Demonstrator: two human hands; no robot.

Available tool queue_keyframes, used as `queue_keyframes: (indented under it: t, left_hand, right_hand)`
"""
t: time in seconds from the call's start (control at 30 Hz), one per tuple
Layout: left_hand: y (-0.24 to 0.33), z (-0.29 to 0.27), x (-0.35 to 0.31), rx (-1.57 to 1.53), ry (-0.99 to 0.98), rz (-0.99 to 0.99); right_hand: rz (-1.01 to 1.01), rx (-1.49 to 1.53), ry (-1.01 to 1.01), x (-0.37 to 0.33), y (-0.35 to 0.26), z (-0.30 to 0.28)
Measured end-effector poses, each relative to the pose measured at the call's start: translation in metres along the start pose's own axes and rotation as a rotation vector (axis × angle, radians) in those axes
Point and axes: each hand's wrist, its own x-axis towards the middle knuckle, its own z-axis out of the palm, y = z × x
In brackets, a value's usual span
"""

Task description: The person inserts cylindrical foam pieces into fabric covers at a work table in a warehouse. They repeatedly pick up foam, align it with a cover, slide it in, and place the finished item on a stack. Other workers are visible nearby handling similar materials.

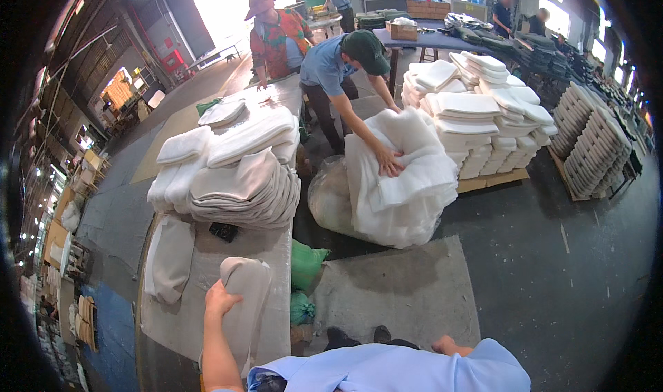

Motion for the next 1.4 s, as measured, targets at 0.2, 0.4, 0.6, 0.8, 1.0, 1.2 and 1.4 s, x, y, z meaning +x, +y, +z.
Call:
queue_keyframes:
  t: [0.2,0.4,0.6,0.8,1.0,1.2,1.4]
  left_hand:
    - [-0.026,-0.04,-0.028,0.149,0.004,-0.146]
    - [-0.073,-0.1,-0.024,0.054,-0.064,-0.088]
    - [-0.099,-0.161,-0.03,-0.081,-0.153,0.016]
    - [-0.102,-0.153,-0.046,0.171,-0.326,0.193]
    - [-0.13,-0.071,-0.064,0.057,-0.127,0.41]
    - [-0.148,-0.074,-0.105,0.073,-0.048,0.35]
    - [-0.175,-0.073,-0.182,0.143,0.103,0.108]
  right_hand:
    - [-0.044,0.016,-0.092,-0.011,-0.081,0.012]
    - [-0.278,0.547,0.084,0.001,-0.241,-0.041]
    - [-0.79,0.986,0.132,-0.084,-0.408,-0.044]
    - [-0.874,1.182,-0.363,-0.218,-0.532,0.03]
    - [-0.742,1.113,-0.112,-0.238,-0.546,0.071]
    - [-1.32,0.933,0.213,-0.246,-0.54,0.032]
    - [-1.476,0.742,-0.003,-0.273,-0.55,0.019]
